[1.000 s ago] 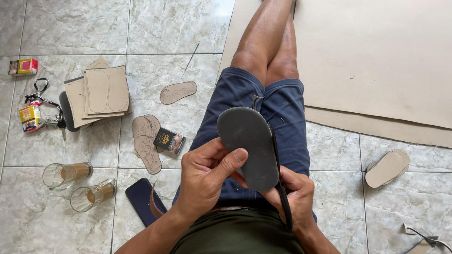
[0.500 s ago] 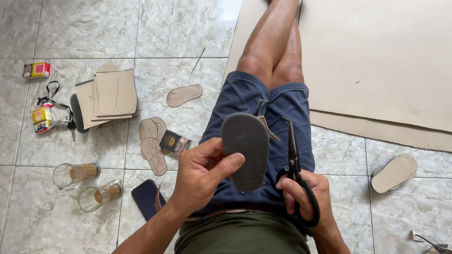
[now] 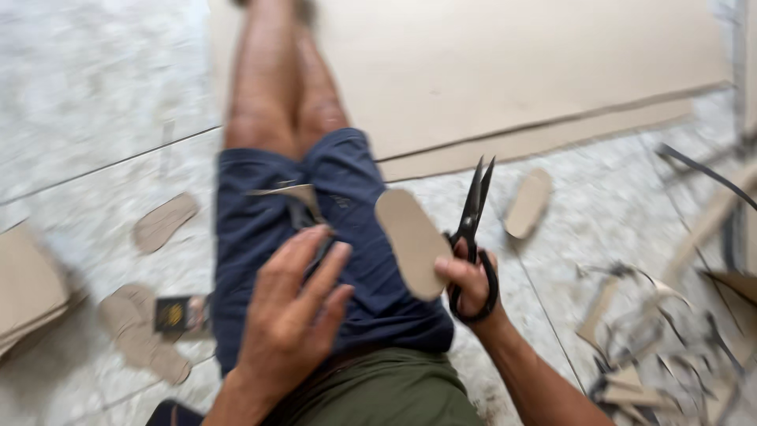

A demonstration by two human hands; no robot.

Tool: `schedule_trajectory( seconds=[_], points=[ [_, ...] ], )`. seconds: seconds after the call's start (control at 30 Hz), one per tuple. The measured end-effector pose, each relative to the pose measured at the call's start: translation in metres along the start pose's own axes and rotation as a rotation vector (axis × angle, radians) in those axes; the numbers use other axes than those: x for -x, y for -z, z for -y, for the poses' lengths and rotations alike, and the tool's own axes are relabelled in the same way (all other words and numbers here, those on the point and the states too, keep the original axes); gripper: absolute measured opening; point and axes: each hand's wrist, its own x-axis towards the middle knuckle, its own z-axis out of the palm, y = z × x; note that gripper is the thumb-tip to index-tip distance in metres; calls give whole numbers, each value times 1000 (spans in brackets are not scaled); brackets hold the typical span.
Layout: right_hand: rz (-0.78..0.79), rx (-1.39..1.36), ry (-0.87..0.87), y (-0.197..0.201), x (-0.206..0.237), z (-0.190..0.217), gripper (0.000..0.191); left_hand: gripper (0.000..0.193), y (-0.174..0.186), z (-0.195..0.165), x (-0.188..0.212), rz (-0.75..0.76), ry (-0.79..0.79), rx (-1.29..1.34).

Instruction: The person lies on a tiled floor and cuts sandal insole shapes from stacked cardboard-like sheet material with scissors, following drawn outlines. They trim each insole around the outline, set finished pieces on a growing pile, and pull new sheets from a stack to continue cutting.

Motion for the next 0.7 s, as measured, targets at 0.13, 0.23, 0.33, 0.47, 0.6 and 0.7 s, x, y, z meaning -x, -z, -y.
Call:
schedule_trajectory(
  seconds=[0.13,0.23,0.33,0.47,0.6,0.7],
  points=[
    [-372,-30,180,88,-24,17,17,51,-25,6,-9,92,68,-129],
    [-496,70,91,150,-34,26,26,46,-44,6,-13,168,139,-127],
    [-645,593,-181,191,-24,16,44,40,-59,4,-15,208,174,-138],
    [-614,398,-25,192,-21,-24,29,38,-71,-3,-25,141,183,-147],
    [-423,259,2,149,-27,-43,24,47,-100,-10,-50,257,70,-133],
    [-339,88,-139,110,-25,-40,27,40,-126,-8,-60,358,11,-143]
  ],
)
